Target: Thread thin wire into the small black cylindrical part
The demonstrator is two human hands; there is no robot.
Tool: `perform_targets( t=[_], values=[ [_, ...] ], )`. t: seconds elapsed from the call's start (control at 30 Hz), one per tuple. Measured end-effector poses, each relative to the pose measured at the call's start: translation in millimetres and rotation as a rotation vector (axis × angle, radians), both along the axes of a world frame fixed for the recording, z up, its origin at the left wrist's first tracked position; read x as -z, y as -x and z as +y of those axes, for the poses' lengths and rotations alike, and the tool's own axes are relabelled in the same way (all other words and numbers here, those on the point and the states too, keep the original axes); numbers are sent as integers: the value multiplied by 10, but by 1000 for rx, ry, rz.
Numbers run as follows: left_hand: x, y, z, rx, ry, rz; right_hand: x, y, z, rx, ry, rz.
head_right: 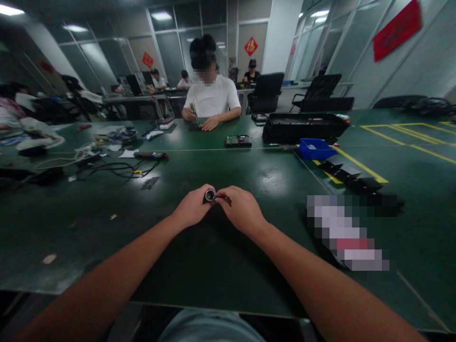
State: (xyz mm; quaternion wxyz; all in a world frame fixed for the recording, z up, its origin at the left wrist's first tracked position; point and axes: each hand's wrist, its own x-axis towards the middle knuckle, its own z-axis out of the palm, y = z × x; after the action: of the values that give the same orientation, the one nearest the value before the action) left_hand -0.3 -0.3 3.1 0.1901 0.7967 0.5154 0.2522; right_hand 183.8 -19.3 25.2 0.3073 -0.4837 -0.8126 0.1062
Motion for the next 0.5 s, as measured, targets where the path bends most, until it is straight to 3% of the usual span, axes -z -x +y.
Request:
perform_targets(
  t=[0.27,0.5],
  values=[
    [-30,-66,-71,89,-13,18,46,17,-23,-37,-66,43],
    [-80,-79,-95,98,-47,110,16,44,-30,91,-43,39]
  ],
)
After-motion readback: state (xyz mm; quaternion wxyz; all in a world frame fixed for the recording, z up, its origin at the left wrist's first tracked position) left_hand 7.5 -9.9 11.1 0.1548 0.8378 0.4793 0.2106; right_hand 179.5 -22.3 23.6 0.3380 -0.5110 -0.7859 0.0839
